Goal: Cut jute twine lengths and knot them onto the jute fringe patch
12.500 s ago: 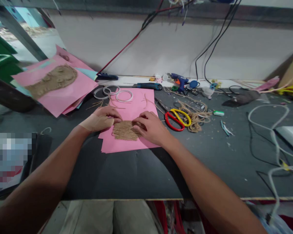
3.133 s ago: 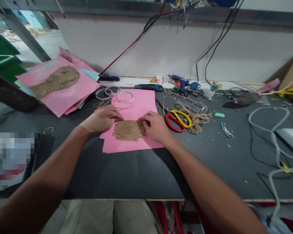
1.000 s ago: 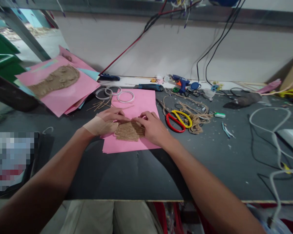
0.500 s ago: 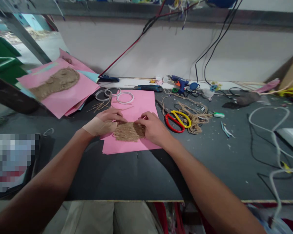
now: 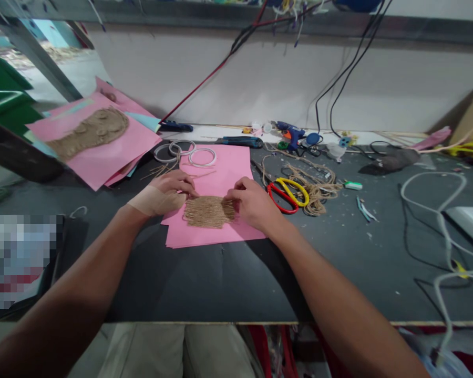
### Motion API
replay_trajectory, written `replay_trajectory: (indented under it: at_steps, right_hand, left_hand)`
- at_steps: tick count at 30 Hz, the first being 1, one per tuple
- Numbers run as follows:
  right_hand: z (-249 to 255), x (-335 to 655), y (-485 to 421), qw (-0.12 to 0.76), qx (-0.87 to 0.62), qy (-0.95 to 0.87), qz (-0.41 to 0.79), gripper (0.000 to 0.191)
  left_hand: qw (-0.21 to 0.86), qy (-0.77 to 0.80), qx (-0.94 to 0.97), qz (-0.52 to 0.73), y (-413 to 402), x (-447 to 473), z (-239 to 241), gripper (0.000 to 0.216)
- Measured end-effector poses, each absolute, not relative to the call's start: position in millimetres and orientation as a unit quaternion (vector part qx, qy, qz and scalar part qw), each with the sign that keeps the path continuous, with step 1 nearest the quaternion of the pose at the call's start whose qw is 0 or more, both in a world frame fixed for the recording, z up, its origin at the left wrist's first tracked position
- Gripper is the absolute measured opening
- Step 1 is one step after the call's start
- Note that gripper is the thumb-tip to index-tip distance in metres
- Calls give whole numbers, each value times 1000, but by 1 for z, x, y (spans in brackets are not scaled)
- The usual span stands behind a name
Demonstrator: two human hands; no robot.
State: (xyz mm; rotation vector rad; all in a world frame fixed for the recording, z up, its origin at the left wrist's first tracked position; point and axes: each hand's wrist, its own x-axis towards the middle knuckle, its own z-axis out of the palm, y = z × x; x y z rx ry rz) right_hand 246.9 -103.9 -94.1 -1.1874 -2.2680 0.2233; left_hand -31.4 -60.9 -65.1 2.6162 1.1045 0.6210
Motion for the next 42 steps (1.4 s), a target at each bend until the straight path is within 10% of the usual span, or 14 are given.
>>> replay_trajectory:
  at_steps: [32,42]
  right_hand:
    - [-89,240,-110,253,-465,-846,56,35]
    - [-89,241,-110,264,-459,-846,64,37]
  left_hand:
    - [-10,701,671,239,-37,-61,-70,24]
    - [121,680,528,495,-22,-69,-79,26]
